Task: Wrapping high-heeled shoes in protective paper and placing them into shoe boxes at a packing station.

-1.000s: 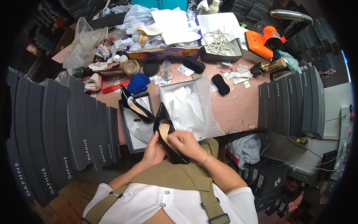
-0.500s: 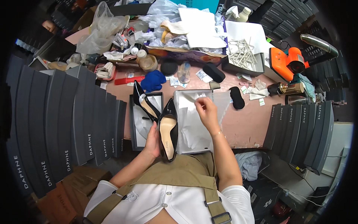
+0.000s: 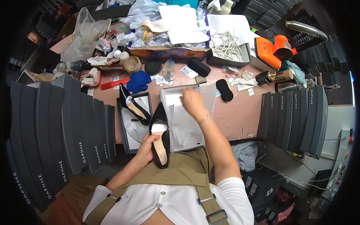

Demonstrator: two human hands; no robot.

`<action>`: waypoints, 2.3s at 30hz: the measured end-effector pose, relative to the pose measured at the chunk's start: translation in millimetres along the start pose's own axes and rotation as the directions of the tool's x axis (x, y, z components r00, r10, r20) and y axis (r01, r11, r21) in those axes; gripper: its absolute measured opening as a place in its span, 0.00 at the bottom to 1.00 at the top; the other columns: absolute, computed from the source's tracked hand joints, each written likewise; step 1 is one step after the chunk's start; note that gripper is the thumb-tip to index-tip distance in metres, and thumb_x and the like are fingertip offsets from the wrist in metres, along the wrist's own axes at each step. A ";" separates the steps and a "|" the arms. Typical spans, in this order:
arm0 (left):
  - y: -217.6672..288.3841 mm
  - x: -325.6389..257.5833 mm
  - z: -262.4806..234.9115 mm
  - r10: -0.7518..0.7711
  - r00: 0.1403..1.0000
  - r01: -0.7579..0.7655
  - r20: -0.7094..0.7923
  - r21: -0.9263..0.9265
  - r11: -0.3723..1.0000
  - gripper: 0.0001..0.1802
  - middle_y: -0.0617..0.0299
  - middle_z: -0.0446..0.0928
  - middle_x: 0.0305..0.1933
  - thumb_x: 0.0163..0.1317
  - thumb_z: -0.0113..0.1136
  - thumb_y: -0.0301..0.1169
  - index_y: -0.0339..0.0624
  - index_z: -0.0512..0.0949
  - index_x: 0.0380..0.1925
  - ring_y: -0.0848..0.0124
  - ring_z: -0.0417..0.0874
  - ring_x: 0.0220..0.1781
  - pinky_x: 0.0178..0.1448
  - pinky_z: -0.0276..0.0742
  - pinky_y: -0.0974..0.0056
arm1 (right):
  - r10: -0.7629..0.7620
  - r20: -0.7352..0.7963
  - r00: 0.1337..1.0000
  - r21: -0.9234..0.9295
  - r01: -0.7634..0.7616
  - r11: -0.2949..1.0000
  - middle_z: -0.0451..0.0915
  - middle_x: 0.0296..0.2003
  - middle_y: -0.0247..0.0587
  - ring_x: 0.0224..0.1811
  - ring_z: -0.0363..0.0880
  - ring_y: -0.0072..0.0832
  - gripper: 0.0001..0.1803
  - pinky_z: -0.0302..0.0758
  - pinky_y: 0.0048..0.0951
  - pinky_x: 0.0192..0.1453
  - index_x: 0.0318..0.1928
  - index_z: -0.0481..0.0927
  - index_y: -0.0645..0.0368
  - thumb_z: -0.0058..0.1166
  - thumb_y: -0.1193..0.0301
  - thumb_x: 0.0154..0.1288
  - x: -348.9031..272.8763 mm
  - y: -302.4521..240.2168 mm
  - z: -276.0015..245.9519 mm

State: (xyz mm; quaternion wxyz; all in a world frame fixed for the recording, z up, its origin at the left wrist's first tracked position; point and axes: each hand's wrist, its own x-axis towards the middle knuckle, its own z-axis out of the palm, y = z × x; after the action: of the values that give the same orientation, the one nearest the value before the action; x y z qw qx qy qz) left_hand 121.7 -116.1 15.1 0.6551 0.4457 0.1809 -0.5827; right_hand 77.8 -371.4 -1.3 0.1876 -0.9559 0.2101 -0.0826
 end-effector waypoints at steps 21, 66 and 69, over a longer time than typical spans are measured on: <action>11.0 15.1 -11.7 0.404 0.911 -0.394 -0.085 0.116 0.912 0.19 0.57 0.73 0.51 0.66 0.55 0.27 0.35 0.64 0.53 0.71 0.75 0.50 0.53 0.74 0.67 | -0.033 -0.076 0.997 0.296 0.054 0.954 0.80 0.33 0.46 0.36 0.79 0.40 0.29 0.73 0.38 0.44 0.64 0.66 0.54 0.52 0.76 0.61 -6.9 -36.9 -29.5; -1.5 14.4 -19.8 0.404 0.914 -0.405 0.044 0.158 0.900 0.28 0.56 0.68 0.55 0.65 0.57 0.28 0.36 0.58 0.61 0.70 0.70 0.56 0.60 0.68 0.65 | -0.041 -0.019 0.999 -0.239 0.035 0.970 0.74 0.31 0.45 0.35 0.78 0.43 0.08 0.75 0.41 0.37 0.37 0.74 0.58 0.55 0.73 0.56 -0.7 32.6 67.2; -1.4 16.3 -15.8 0.413 0.910 -0.412 0.023 0.143 0.900 0.32 0.55 0.66 0.59 0.65 0.57 0.27 0.37 0.54 0.65 0.69 0.69 0.59 0.62 0.68 0.65 | -0.062 -0.049 0.997 0.188 0.070 0.980 0.72 0.30 0.44 0.33 0.76 0.41 0.15 0.72 0.36 0.35 0.33 0.72 0.58 0.65 0.71 0.49 -5.0 -15.2 -7.5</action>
State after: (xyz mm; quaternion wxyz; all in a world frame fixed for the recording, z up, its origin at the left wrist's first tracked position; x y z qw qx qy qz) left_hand 129.0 -113.3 -6.3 0.7288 0.5223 0.0422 -0.4408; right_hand 77.2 -358.9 11.1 0.2703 -0.9382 0.1735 -0.1287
